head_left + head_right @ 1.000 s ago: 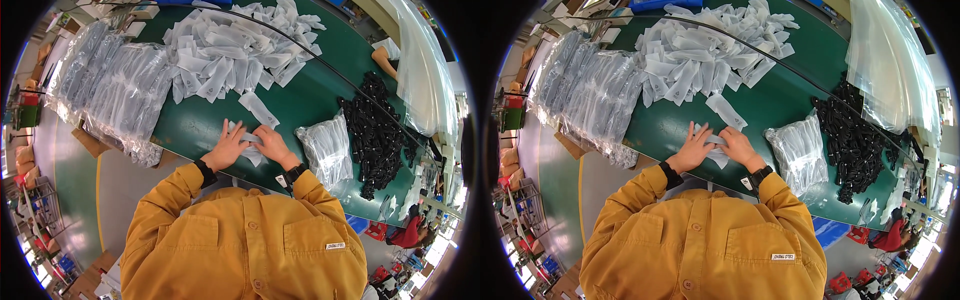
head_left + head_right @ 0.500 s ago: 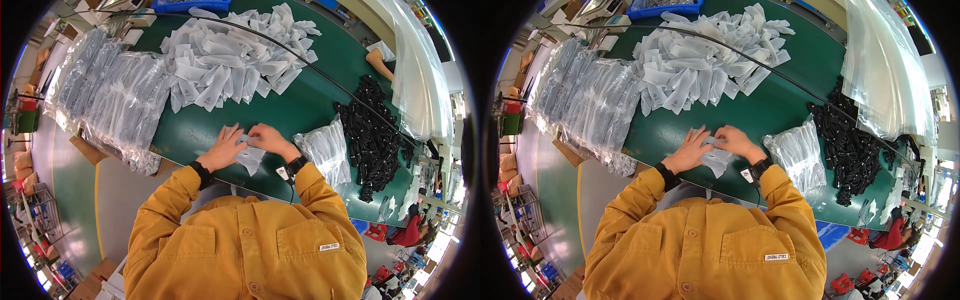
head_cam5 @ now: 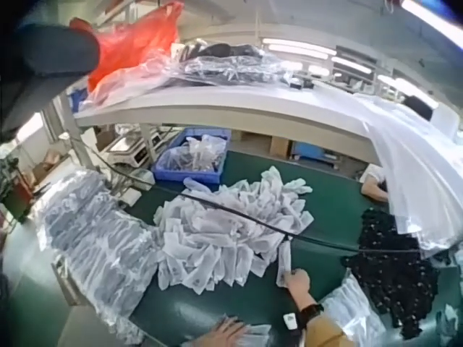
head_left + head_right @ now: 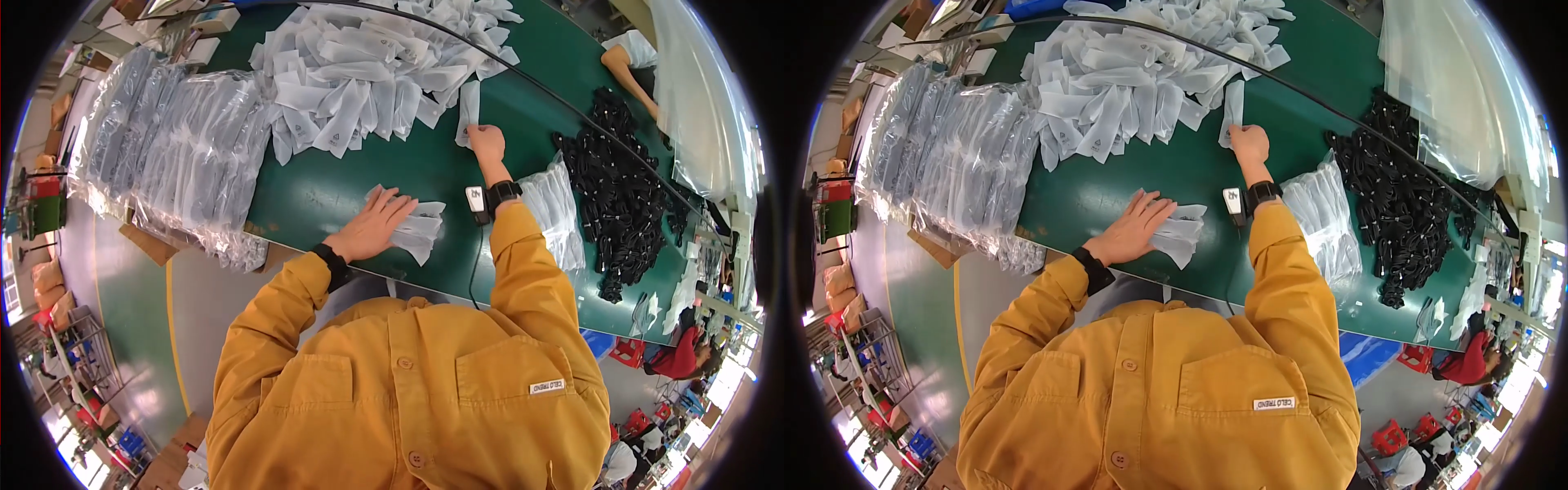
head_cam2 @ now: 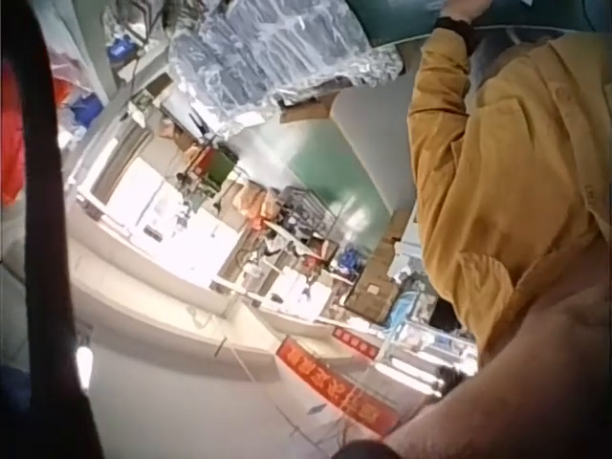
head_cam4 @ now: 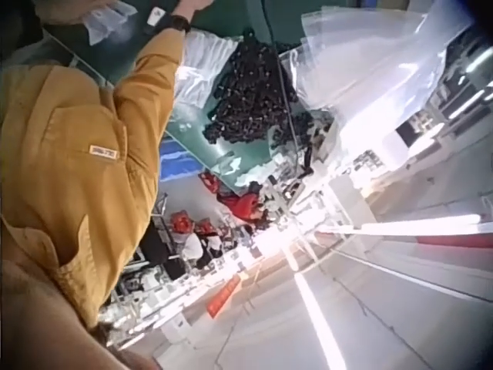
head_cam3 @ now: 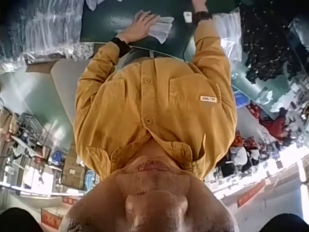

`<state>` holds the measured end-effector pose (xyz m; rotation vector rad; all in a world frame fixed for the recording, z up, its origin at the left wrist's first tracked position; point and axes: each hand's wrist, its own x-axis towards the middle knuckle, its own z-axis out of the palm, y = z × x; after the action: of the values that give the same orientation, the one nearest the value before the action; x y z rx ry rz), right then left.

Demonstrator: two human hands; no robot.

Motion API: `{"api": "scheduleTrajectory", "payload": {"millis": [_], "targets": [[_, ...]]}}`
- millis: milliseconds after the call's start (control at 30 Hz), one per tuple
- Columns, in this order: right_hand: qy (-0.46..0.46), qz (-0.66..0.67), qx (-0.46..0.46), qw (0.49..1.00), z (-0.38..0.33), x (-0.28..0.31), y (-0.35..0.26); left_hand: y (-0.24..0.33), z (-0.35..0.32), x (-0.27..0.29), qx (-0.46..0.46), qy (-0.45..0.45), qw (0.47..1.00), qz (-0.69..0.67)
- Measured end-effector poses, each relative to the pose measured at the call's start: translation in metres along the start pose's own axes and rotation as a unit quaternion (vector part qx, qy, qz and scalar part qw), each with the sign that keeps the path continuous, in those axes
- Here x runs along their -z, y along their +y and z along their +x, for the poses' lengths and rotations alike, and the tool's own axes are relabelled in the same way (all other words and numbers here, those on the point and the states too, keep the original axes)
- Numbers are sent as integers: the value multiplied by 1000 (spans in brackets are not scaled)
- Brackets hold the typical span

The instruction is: Packaging plastic parts into plastic bags.

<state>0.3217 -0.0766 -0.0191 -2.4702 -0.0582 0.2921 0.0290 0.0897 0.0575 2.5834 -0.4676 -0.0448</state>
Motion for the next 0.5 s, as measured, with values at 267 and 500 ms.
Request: {"api": "scheduleTrajectory", "payload": {"millis": [267, 500], "targets": [[40, -161, -1, 986, -15, 7, -39, 4, 11, -8, -22, -50, 998, 8], [-81, -56, 72, 992, -104, 19, -29, 0, 5, -4, -13, -11, 1000, -21]]}}
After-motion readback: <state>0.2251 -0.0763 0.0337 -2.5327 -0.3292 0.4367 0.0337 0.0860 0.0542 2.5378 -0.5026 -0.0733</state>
